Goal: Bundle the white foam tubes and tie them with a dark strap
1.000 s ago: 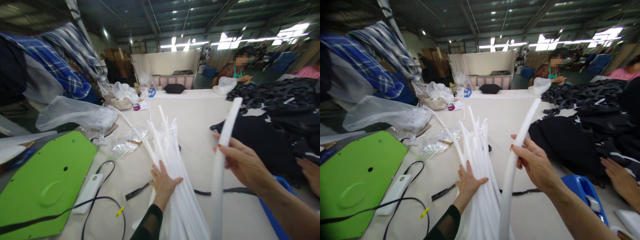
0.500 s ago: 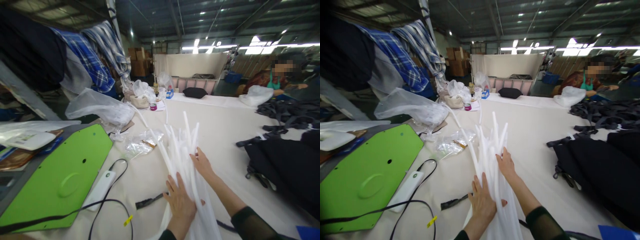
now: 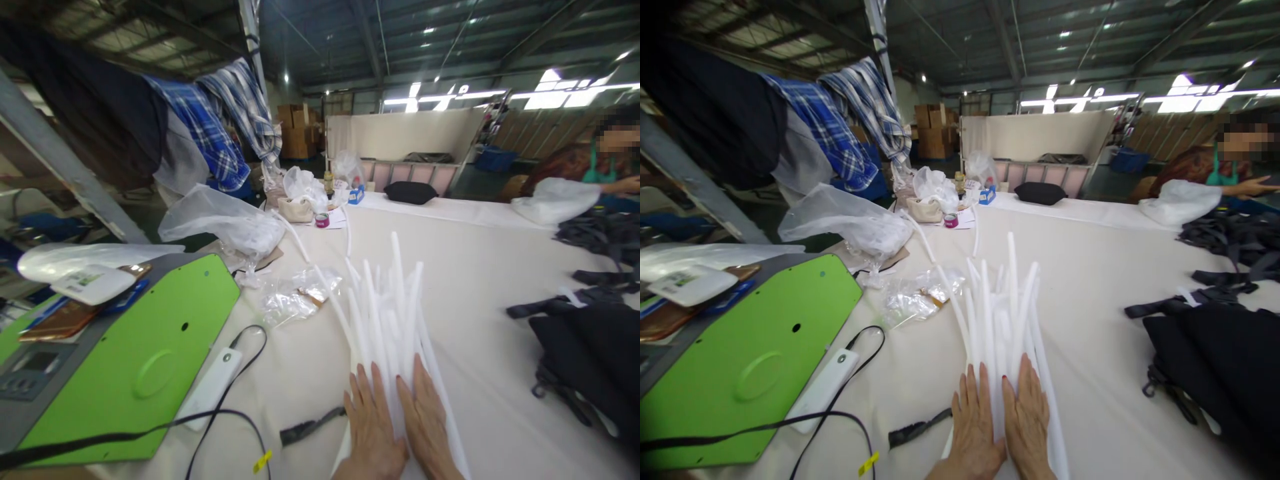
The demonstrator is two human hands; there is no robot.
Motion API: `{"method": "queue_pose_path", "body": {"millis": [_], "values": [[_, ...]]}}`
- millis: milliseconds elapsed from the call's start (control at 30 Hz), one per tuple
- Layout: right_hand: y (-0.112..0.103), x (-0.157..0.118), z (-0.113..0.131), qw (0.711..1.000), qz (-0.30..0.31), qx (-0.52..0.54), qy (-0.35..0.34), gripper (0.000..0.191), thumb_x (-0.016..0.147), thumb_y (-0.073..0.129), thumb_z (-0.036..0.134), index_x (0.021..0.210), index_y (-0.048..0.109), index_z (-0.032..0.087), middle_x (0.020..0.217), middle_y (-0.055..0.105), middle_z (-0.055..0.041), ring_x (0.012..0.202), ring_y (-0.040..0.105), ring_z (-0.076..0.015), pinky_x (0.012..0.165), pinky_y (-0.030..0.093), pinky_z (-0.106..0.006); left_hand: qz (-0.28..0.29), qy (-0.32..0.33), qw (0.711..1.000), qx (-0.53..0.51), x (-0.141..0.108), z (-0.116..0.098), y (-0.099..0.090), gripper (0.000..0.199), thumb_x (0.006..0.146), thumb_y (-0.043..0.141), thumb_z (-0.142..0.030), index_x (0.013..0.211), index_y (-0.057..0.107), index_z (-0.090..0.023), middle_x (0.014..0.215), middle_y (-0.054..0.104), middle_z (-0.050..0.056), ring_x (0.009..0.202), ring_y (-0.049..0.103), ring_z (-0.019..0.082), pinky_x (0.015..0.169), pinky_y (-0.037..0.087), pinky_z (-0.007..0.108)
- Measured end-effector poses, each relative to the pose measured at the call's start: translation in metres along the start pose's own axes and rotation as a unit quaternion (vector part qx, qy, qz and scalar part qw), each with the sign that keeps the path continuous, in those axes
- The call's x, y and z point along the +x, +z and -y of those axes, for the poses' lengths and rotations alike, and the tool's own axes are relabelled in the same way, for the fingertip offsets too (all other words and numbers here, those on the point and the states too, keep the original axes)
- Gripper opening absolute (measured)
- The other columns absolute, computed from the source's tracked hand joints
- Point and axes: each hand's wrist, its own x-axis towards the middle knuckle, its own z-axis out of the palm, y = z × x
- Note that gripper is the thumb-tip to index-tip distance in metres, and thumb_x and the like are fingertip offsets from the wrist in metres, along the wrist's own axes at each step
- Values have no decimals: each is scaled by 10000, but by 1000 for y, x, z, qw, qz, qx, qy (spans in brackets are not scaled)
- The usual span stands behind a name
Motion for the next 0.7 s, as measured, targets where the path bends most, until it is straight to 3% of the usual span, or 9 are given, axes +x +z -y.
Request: {"method": "queue_pose_path", "body": {"millis": [133,233,300,367,433,600,700], "values": [[-16,-4,11,987,-76,-122,-76,667,880,181,520,1286,483,85,1351,447,-205,1193,453,-364,961,355,-559,-1,-15,1000,0,-6,-8,-12,852,746,458,-388,1418,-4,-140,1525,-92,114,1388,-116,307,1123,30,532],[-21,-2,-1,985,-92,-133,-59,724,847,217,597,1279,486,82,1427,314,-235,1325,273,-394,1057,182,-606,0,-56,998,13,-8,-15,-17,969,671,551,-410,1421,-1,-144,1531,-64,125,1401,-57,321,1123,65,529],[-23,0,-15,997,-18,-73,35,888,773,243,707,1364,342,52,1461,227,-253,1370,151,-401,1076,90,-631,-2,-55,998,7,-10,-16,-17,1014,634,594,-383,1424,0,-158,1533,-56,123,1402,-46,330,1120,73,540],[-24,0,-25,986,100,27,132,1030,706,274,770,1422,151,39,1479,193,-237,1380,149,-372,1090,130,-605,-16,-38,999,-4,-10,-13,-15,965,674,573,-396,1429,18,-165,1536,-44,118,1402,-39,333,1117,85,550],[-26,-6,-27,963,173,105,175,1086,673,257,796,1430,64,42,1492,184,-205,1382,167,-337,1103,185,-556,-44,-24,999,-15,-10,-9,-10,840,771,469,-435,1434,39,-150,1539,-8,117,1406,-3,327,1117,115,551],[-29,-24,-5,952,191,132,201,1059,637,138,825,1435,138,130,1524,130,-120,1403,64,-335,1113,144,-571,-136,8,987,-90,-3,-5,8,691,875,216,-401,1413,73,7,1526,97,164,1407,119,258,1145,163,450],[-29,-27,-3,950,180,174,188,1043,676,217,803,1432,125,89,1519,123,-164,1398,87,-351,1110,140,-589,-163,27,977,-132,3,-5,15,664,879,198,-391,1413,123,-3,1522,140,157,1406,125,249,1152,157,450]]}}
